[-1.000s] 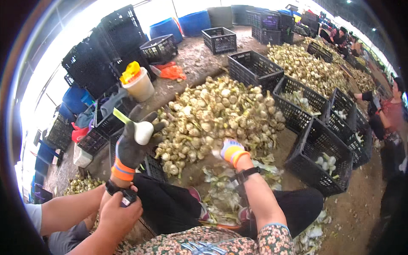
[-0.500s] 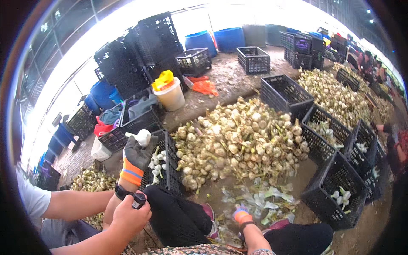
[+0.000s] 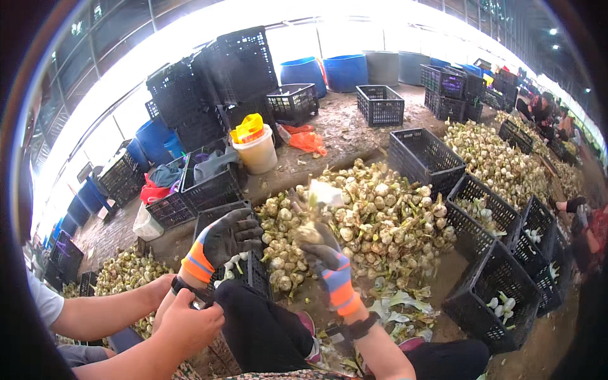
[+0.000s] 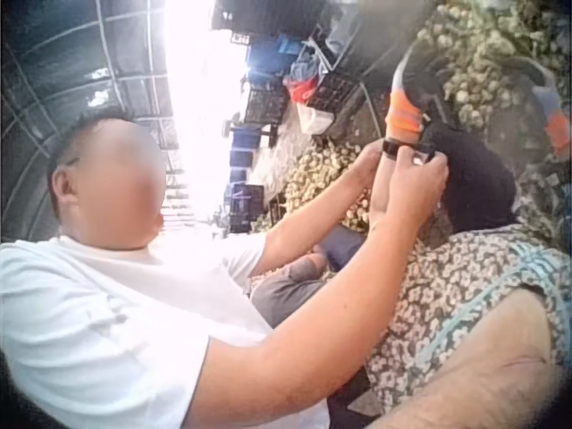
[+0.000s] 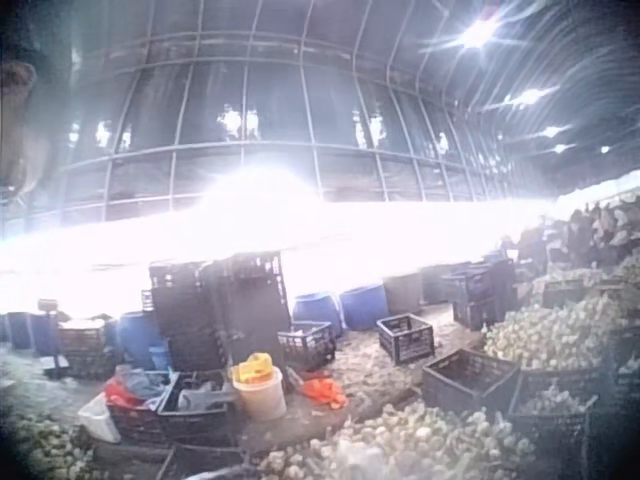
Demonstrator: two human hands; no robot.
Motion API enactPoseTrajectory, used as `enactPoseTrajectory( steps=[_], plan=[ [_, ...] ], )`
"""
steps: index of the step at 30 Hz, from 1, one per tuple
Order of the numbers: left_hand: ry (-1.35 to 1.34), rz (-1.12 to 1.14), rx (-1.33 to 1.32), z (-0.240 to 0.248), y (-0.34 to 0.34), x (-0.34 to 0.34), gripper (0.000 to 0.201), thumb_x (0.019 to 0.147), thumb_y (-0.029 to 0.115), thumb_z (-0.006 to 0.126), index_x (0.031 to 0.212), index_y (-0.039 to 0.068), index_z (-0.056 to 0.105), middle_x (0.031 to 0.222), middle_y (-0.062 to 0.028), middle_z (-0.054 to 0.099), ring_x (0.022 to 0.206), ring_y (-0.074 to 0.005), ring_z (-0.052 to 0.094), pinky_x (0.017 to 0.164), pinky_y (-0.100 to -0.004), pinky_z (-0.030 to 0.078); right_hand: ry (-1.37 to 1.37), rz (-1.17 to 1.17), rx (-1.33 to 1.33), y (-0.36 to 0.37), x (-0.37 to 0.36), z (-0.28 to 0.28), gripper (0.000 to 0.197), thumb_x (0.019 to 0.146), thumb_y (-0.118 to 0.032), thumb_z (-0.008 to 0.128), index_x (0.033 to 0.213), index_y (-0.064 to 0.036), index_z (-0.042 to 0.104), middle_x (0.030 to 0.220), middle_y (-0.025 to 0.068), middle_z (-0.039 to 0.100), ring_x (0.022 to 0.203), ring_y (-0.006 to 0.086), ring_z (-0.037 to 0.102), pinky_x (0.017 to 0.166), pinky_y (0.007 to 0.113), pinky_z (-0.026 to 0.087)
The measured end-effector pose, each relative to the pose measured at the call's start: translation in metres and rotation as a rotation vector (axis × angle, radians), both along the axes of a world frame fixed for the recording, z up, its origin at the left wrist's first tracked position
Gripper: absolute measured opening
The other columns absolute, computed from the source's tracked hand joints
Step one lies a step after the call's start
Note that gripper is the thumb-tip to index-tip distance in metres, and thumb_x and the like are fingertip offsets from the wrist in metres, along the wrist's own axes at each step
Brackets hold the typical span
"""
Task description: The person peels garlic bulbs by hand, removing the outer layers and stems, and places the cleaned garlic into a plastic crate. They discard the peels onto the ground and retrieve more bulbs from a large pile to repeat the process.
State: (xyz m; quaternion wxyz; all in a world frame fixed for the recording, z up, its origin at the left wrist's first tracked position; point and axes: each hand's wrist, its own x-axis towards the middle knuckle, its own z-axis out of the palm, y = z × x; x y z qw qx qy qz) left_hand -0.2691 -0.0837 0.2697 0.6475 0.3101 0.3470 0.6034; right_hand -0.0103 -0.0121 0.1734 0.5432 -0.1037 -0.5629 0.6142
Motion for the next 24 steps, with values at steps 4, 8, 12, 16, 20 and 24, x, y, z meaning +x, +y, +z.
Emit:
enactPoseTrajectory(
  steps=[4, 8, 12, 16, 20, 24],
  plan=[
    [0.175, -0.142, -0.075, 0.015, 0.004, 0.032, 0.055, 0.090, 0.047, 0.053, 0.128, 0.008, 0.047, 0.116, -0.0112, 0.059, 0.108, -0.0264, 0.057, 0.092, -0.0470, 0.047, -0.067, -0.043, 0.280, -0.013, -0.024, 0.048, 0.035, 0.080, 0.015, 0.046, 0.107, 0.0016, 0.062, 0.144, 0.0161, 0.033, 0.110, 0.0226, 0.057, 0.081, 0.025, 0.049],
    [-0.067, -0.207, -0.026, 0.014, 0.001, 0.045, 0.055, 0.091, 0.043, 0.056, 0.126, 0.002, 0.049, 0.117, -0.0122, 0.058, 0.101, -0.0251, 0.061, 0.082, -0.0399, 0.051, -0.275, -0.121, 0.515, -0.021, -0.045, 0.061, 0.038, 0.075, 0.008, 0.052, 0.108, -0.0048, 0.064, 0.141, 0.0233, 0.036, 0.129, 0.0374, 0.039, 0.103, 0.039, 0.036],
    [0.304, 0.043, 0.051, 0.016, 0.004, 0.045, 0.053, 0.091, 0.032, 0.060, 0.129, -0.001, 0.044, 0.122, -0.0113, 0.054, 0.103, -0.0233, 0.059, 0.086, -0.0370, 0.050, -0.316, -0.252, 0.573, -0.008, -0.037, 0.059, 0.031, 0.079, 0.001, 0.056, 0.108, -0.0026, 0.064, 0.141, 0.0200, 0.037, 0.130, 0.0309, 0.039, 0.103, 0.035, 0.037],
    [0.817, 0.273, 0.488, 0.026, 0.011, 0.060, 0.075, 0.064, 0.009, 0.082, 0.129, 0.003, 0.047, 0.122, -0.0097, 0.054, 0.114, -0.0192, 0.052, 0.097, -0.0305, 0.041, 0.173, 0.116, -0.261, -0.001, -0.033, 0.067, 0.039, 0.085, -0.019, 0.063, 0.118, -0.0003, 0.054, 0.087, 0.0015, 0.053, 0.073, 0.0090, 0.051, 0.067, 0.022, 0.044],
    [1.352, 0.317, 0.543, 0.047, 0.002, 0.073, 0.070, 0.060, 0.013, 0.085, 0.122, 0.002, 0.053, 0.117, -0.0121, 0.056, 0.110, -0.0202, 0.054, 0.094, -0.0333, 0.043, -0.060, 0.066, -0.347, -0.003, -0.025, 0.090, 0.030, 0.087, -0.028, 0.063, 0.105, -0.0053, 0.059, 0.073, -0.0056, 0.053, 0.062, 0.0049, 0.046, 0.055, 0.019, 0.036],
    [1.294, 0.355, 0.566, 0.036, 0.001, 0.085, 0.070, 0.057, 0.018, 0.088, 0.116, 0.002, 0.054, 0.114, -0.0117, 0.056, 0.106, -0.0242, 0.056, 0.091, -0.0347, 0.045, 0.170, 0.176, -0.573, -0.012, -0.040, 0.099, 0.023, 0.085, -0.009, 0.065, 0.106, -0.0014, 0.059, 0.099, 0.0060, 0.064, 0.085, 0.0126, 0.062, 0.071, 0.026, 0.053]
  ],
)
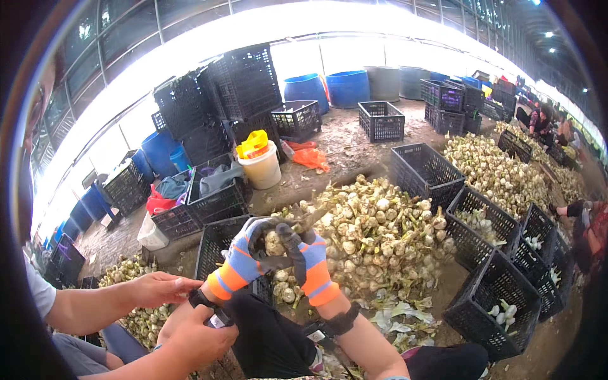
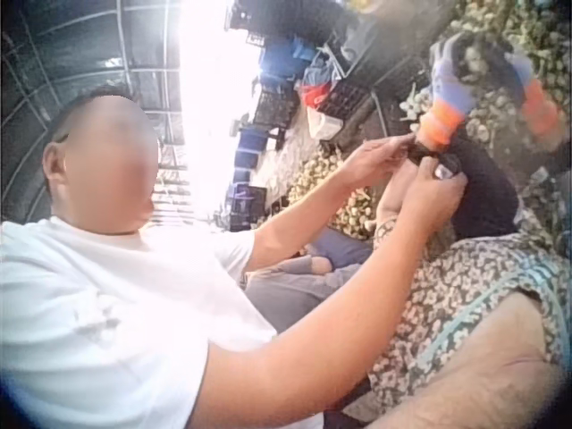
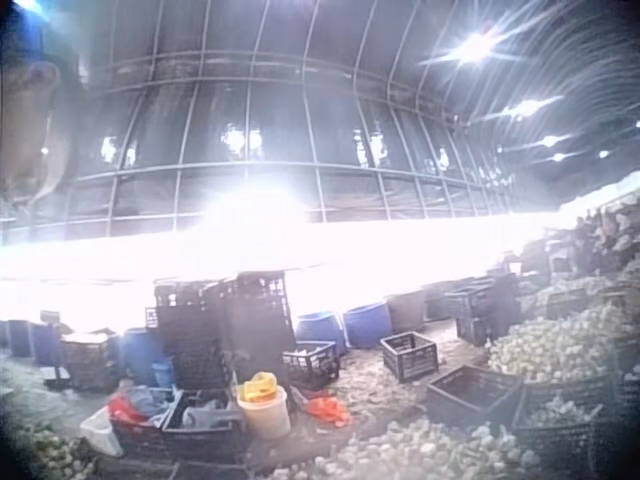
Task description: The person peels garlic bulbs by hand, removing the outer layers and stems, and places the cleaned garlic into a plastic crate. They discard the peels onto the ground and retrieve more bulbs from a large pile to repeat the process.
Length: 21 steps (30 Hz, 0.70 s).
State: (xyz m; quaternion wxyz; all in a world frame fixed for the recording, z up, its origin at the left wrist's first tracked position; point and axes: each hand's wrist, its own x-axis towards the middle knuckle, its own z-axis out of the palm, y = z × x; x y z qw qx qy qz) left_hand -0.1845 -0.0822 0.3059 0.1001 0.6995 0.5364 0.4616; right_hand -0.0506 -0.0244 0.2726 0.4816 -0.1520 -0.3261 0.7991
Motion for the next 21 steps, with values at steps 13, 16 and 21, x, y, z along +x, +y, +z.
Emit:
enactPoseTrajectory(
  steps=[13, 16, 21],
  plan=[
    [0.089, 0.010, 0.047, -0.004, 0.002, 0.007, 0.067, 0.059, 0.013, 0.084, 0.119, 0.006, 0.054, 0.117, -0.0120, 0.050, 0.105, -0.0263, 0.054, 0.084, -0.0338, 0.049, -0.108, -0.158, 0.294, -0.001, 0.012, -0.007, 0.025, 0.085, -0.017, 0.067, 0.105, -0.0028, 0.062, 0.095, 0.0011, 0.064, 0.079, 0.0086, 0.060, 0.066, 0.024, 0.051],
    [0.075, -0.010, 0.073, -0.009, 0.005, 0.011, 0.067, 0.059, 0.013, 0.085, 0.118, 0.006, 0.055, 0.117, -0.0116, 0.050, 0.107, -0.0268, 0.054, 0.086, -0.0343, 0.048, -0.217, -0.158, 0.416, 0.007, 0.025, -0.017, 0.022, 0.086, -0.014, 0.065, 0.104, -0.0022, 0.062, 0.095, 0.0029, 0.065, 0.083, 0.0106, 0.061, 0.067, 0.026, 0.052],
    [0.077, -0.032, 0.083, -0.020, 0.007, 0.014, 0.064, 0.059, 0.010, 0.082, 0.117, 0.007, 0.056, 0.118, -0.0118, 0.050, 0.112, -0.0290, 0.050, 0.092, -0.0371, 0.045, -0.092, 0.063, 0.140, 0.009, 0.038, -0.022, 0.021, 0.085, -0.007, 0.063, 0.105, -0.0009, 0.062, 0.093, 0.0046, 0.065, 0.084, 0.0137, 0.062, 0.069, 0.029, 0.053]
  ],
)
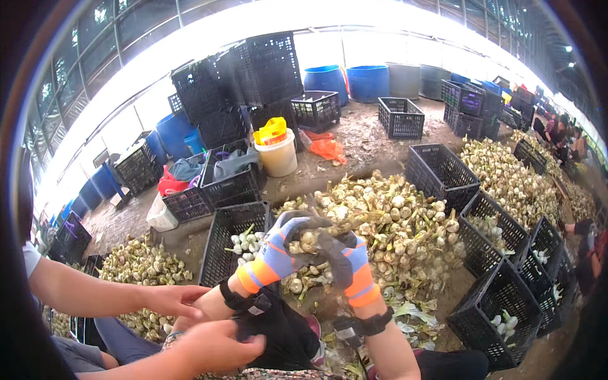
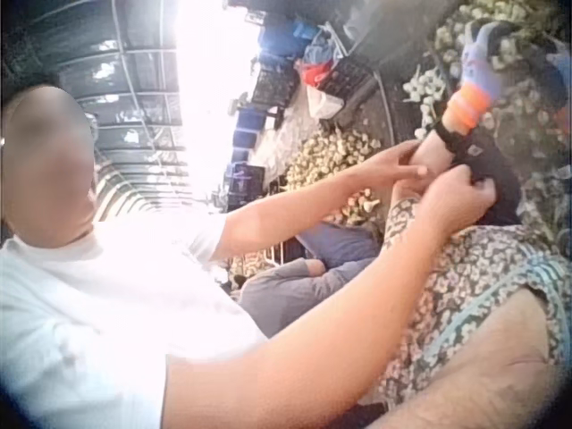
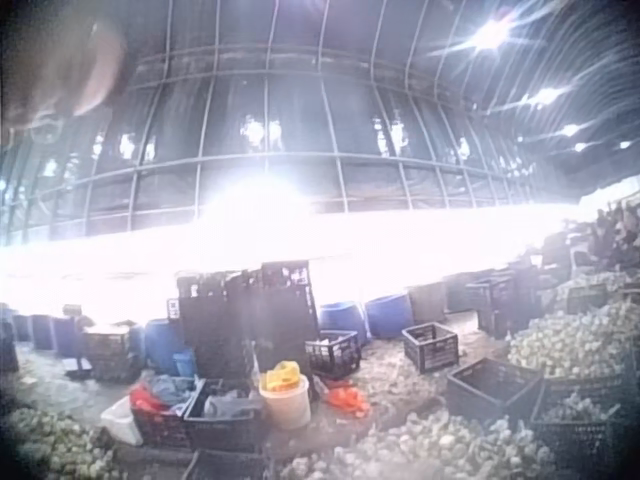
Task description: The person peels garlic bulbs by hand, removing the outer layers and stems, and places the cleaned garlic into a plastic crate. They discard the peels onto the ground and retrieve more bulbs from a large pile to repeat the process.
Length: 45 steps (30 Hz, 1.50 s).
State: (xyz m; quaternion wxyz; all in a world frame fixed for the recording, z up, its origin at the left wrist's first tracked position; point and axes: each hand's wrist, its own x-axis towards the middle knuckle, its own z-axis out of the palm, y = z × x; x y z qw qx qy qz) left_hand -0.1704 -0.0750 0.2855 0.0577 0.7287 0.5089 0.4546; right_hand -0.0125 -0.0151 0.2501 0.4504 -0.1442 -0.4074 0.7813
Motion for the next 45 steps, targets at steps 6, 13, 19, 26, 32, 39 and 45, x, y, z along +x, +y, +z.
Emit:
enactPoseTrajectory(
  steps=[6, 13, 19, 26, 32, 39, 45],
  plan=[
    [-0.144, -0.203, -0.119, -0.007, 0.008, 0.015, 0.064, 0.063, 0.005, 0.081, 0.121, 0.006, 0.053, 0.119, -0.0090, 0.051, 0.113, -0.0223, 0.050, 0.096, -0.0334, 0.041, -0.596, -0.047, 0.275, 0.016, 0.043, -0.022, 0.033, 0.081, -0.003, 0.063, 0.113, 0.0037, 0.057, 0.080, 0.0053, 0.066, 0.072, 0.0109, 0.060, 0.060, 0.029, 0.046],
    [-1.014, -0.281, -0.537, -0.059, 0.021, 0.051, 0.044, 0.092, 0.023, 0.057, 0.127, 0.002, 0.042, 0.110, -0.0071, 0.054, 0.093, -0.0122, 0.055, 0.071, -0.0249, 0.051, -0.385, -0.337, 0.542, 0.009, 0.067, -0.055, 0.037, 0.078, 0.004, 0.055, 0.115, 0.0039, 0.053, 0.096, 0.0084, 0.065, 0.084, 0.0183, 0.062, 0.075, 0.028, 0.049],
    [-1.066, -0.452, -0.667, -0.089, 0.028, 0.085, 0.055, 0.082, 0.009, 0.066, 0.131, 0.002, 0.042, 0.112, -0.0052, 0.056, 0.095, -0.0140, 0.057, 0.080, -0.0263, 0.049, -0.266, -0.401, 0.067, -0.004, 0.101, -0.065, 0.016, 0.083, -0.002, 0.056, 0.096, 0.0032, 0.064, 0.088, 0.0074, 0.067, 0.081, 0.0174, 0.063, 0.077, 0.027, 0.050],
    [-0.709, -0.247, -0.301, -0.137, 0.027, 0.116, 0.065, 0.065, 0.008, 0.075, 0.121, -0.001, 0.044, 0.110, -0.0121, 0.051, 0.099, -0.0201, 0.055, 0.083, -0.0300, 0.048, -0.003, -0.202, -0.002, -0.011, 0.118, -0.082, 0.067, 0.079, -0.029, 0.069, 0.131, 0.0040, 0.042, 0.110, 0.0096, 0.058, 0.097, 0.0157, 0.058, 0.084, 0.029, 0.050],
    [-0.818, -0.072, -0.326, -0.132, 0.030, 0.120, 0.063, 0.066, 0.007, 0.073, 0.120, -0.001, 0.041, 0.109, -0.0135, 0.049, 0.097, -0.0232, 0.054, 0.084, -0.0322, 0.047, -0.036, -0.248, -0.262, -0.029, 0.109, -0.092, 0.049, 0.086, -0.016, 0.060, 0.128, 0.0046, 0.044, 0.108, 0.0112, 0.060, 0.096, 0.0166, 0.058, 0.083, 0.028, 0.049],
    [-0.425, -0.138, -0.248, -0.150, 0.024, 0.109, 0.066, 0.062, 0.006, 0.080, 0.118, 0.001, 0.044, 0.109, -0.0095, 0.052, 0.097, -0.0174, 0.053, 0.084, -0.0294, 0.046, -0.414, -0.468, -0.094, -0.024, 0.095, -0.109, 0.028, 0.081, -0.007, 0.068, 0.106, 0.0018, 0.062, 0.088, 0.0035, 0.067, 0.077, 0.0102, 0.061, 0.075, 0.026, 0.049],
    [-0.979, -0.342, -0.885, -0.126, 0.023, 0.091, 0.051, 0.079, 0.009, 0.071, 0.125, 0.001, 0.050, 0.114, -0.0063, 0.059, 0.102, -0.0129, 0.056, 0.086, -0.0283, 0.048, -0.683, -0.288, 0.279, -0.018, 0.131, -0.116, 0.025, 0.080, -0.004, 0.064, 0.105, 0.0017, 0.062, 0.094, 0.0068, 0.066, 0.083, 0.0149, 0.061, 0.074, 0.029, 0.048]
  ],
)
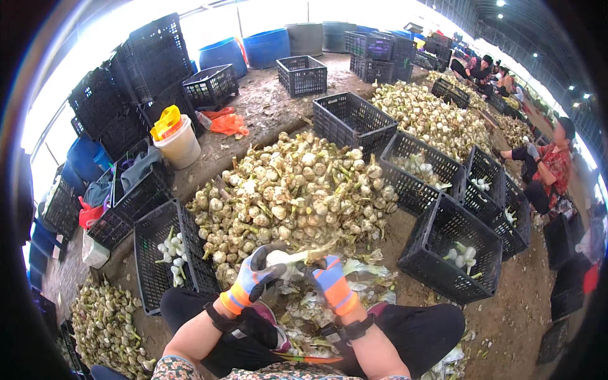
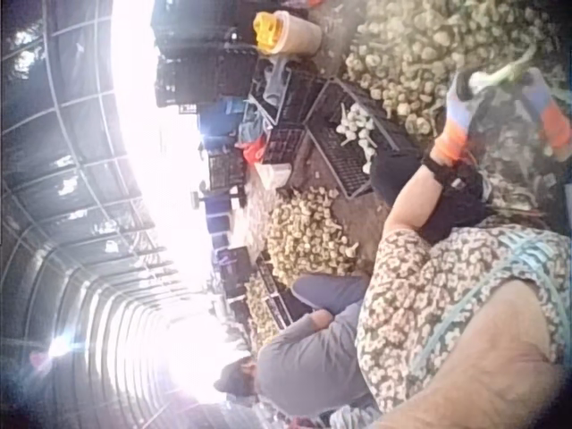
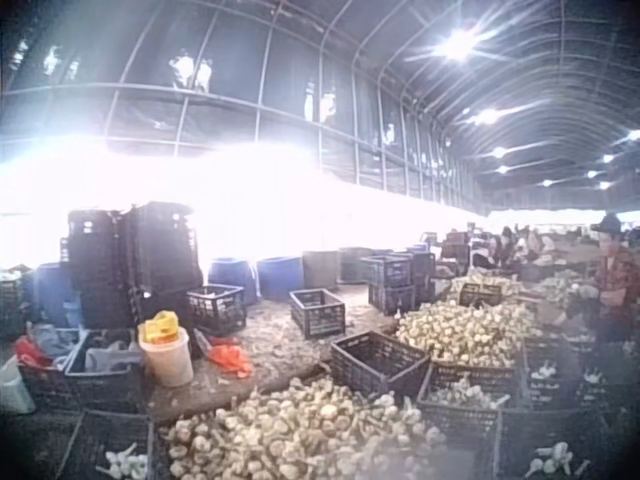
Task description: The person peels garlic bulbs by hand, removing the outer layers and stems, and places the cleaned garlic into a plastic crate. They discard the peels onto the ground and retrieve more bulbs from a large pile to repeat the process.
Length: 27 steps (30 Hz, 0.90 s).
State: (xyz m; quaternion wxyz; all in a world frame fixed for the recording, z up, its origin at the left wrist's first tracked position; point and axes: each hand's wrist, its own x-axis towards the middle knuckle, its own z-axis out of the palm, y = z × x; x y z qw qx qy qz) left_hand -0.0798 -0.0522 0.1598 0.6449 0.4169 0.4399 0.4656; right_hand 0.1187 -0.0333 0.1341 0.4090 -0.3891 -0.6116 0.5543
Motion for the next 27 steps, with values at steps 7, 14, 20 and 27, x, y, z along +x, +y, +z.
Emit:
enactPoseTrajectory(
  steps=[7, 14, 20, 27],
  plan=[
    [-0.056, 0.087, 0.344, -0.022, 0.004, 0.008, 0.053, 0.079, 0.004, 0.069, 0.127, 0.002, 0.048, 0.112, -0.0053, 0.060, 0.100, -0.0147, 0.057, 0.089, -0.0291, 0.047, 0.179, -0.200, -0.220, -0.002, -0.010, 0.005, 0.036, 0.071, 0.008, 0.046, 0.104, 0.0051, 0.059, 0.097, 0.0081, 0.064, 0.092, 0.0143, 0.061, 0.084, 0.026, 0.049],
    [-0.114, -0.108, 0.219, -0.002, 0.006, -0.002, 0.062, 0.072, -0.005, 0.070, 0.128, -0.001, 0.046, 0.118, -0.0087, 0.058, 0.106, -0.0151, 0.056, 0.092, -0.0303, 0.046, 0.135, -0.121, -0.009, -0.001, -0.006, -0.011, 0.027, 0.084, 0.001, 0.045, 0.105, 0.0039, 0.062, 0.097, 0.0107, 0.066, 0.084, 0.0176, 0.065, 0.075, 0.031, 0.054],
    [0.241, 0.031, 0.361, -0.036, 0.005, -0.005, 0.056, 0.072, 0.001, 0.070, 0.123, 0.002, 0.047, 0.108, -0.0069, 0.059, 0.100, -0.0131, 0.056, 0.086, -0.0276, 0.047, 0.155, -0.227, 0.058, -0.008, -0.028, -0.006, 0.016, 0.087, -0.003, 0.054, 0.099, 0.0004, 0.064, 0.089, 0.0074, 0.067, 0.081, 0.0152, 0.064, 0.069, 0.028, 0.053],
    [-0.032, -0.295, 0.212, -0.014, 0.002, -0.015, 0.068, 0.067, 0.010, 0.080, 0.127, 0.004, 0.048, 0.114, -0.0054, 0.059, 0.100, -0.0131, 0.057, 0.088, -0.0283, 0.046, 0.215, -0.252, -0.053, 0.007, -0.012, -0.006, 0.018, 0.085, 0.000, 0.051, 0.099, -0.0003, 0.063, 0.086, 0.0083, 0.068, 0.076, 0.0174, 0.066, 0.066, 0.028, 0.053]
  ],
)
